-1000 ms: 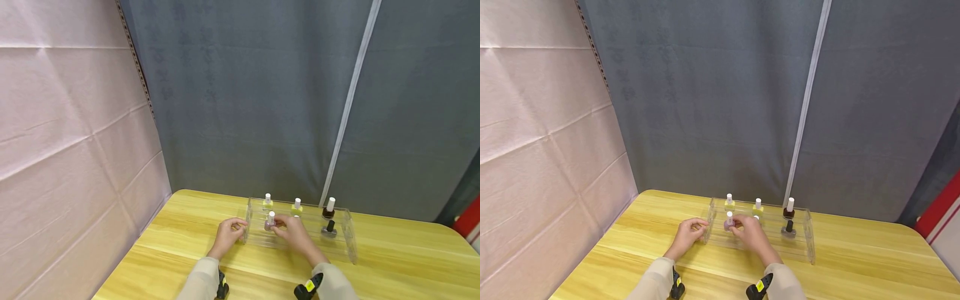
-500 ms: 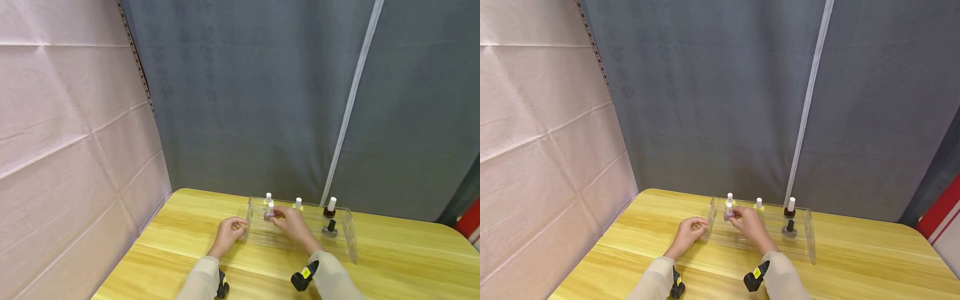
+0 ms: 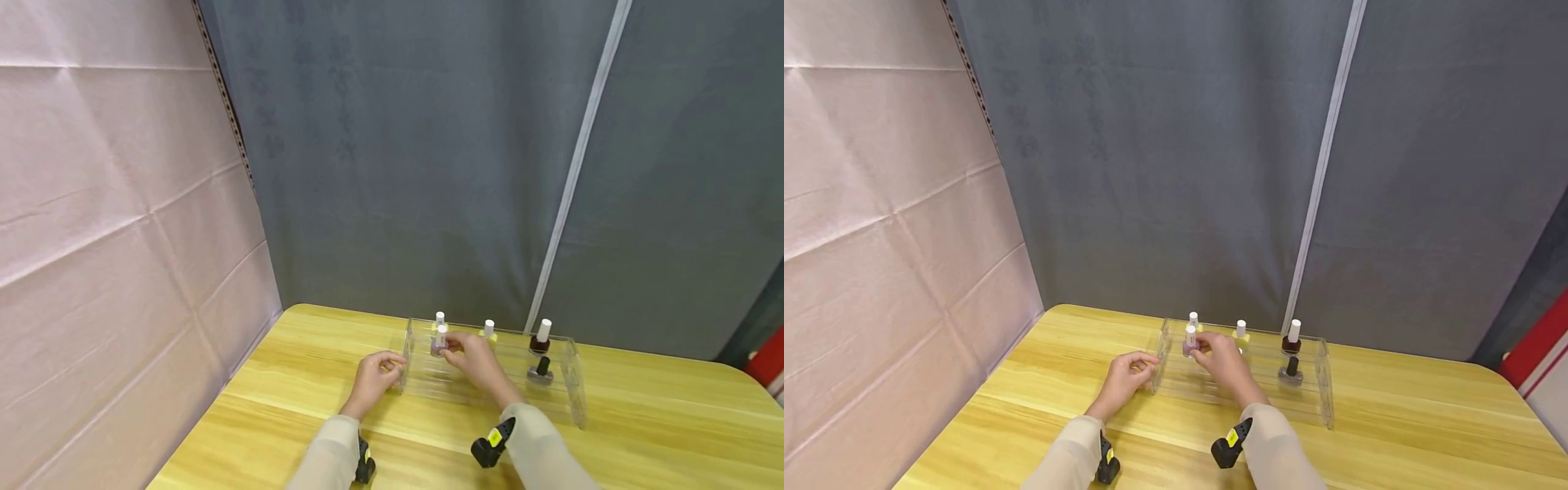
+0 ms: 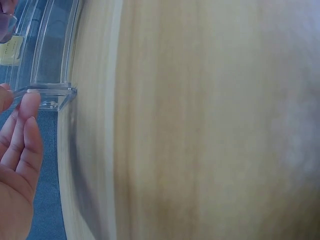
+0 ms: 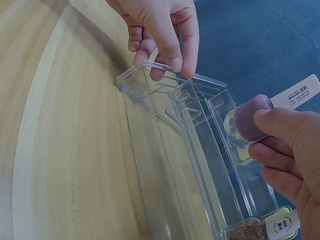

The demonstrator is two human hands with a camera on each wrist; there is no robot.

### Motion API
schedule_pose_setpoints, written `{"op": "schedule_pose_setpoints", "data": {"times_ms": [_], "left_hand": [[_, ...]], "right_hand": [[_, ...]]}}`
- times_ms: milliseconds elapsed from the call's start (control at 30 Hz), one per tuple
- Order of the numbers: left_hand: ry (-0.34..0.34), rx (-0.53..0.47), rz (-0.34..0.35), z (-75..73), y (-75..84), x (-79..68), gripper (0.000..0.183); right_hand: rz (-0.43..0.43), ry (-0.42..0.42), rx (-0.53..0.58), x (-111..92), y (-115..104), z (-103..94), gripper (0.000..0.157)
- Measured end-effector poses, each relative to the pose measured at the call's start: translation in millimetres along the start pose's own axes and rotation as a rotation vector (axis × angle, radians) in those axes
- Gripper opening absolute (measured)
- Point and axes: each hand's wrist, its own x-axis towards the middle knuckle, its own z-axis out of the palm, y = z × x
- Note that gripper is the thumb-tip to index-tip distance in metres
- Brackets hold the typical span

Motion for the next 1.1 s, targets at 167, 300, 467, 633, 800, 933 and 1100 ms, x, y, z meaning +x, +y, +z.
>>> {"op": "schedule_pose_setpoints", "data": {"times_ms": [167,300,467,633,800,933,1100], "left_hand": [[0.0,-0.004,-0.006,0.0,-0.5,0.3,0.012],[0.0,0.003,-0.012,1.3,-0.3,0.2,0.012],[0.003,0.006,-0.016,2.7,0.0,0.2,0.012],[0.004,0.01,-0.009,3.0,-0.4,0.4,0.012],[0.009,0.017,-0.011,2.4,-0.4,0.4,0.012],[0.012,0.017,-0.017,1.9,0.0,0.4,0.012],[0.018,0.029,-0.012,1.4,0.4,0.1,0.012]], "right_hand": [[0.013,0.005,0.009,0.1,0.6,3.8,0.023],[0.022,0.019,0.011,-0.2,2.9,7.8,0.023],[0.029,0.02,0.016,-1.1,7.0,13.0,0.021],[0.022,0.026,0.031,-2.0,8.5,16.1,0.021],[0.033,0.026,0.015,-1.8,8.8,18.1,0.022],[0.039,0.023,0.009,-2.0,10.3,21.1,0.022],[0.014,0.031,0.008,-2.0,12.1,24.2,0.019]]}}
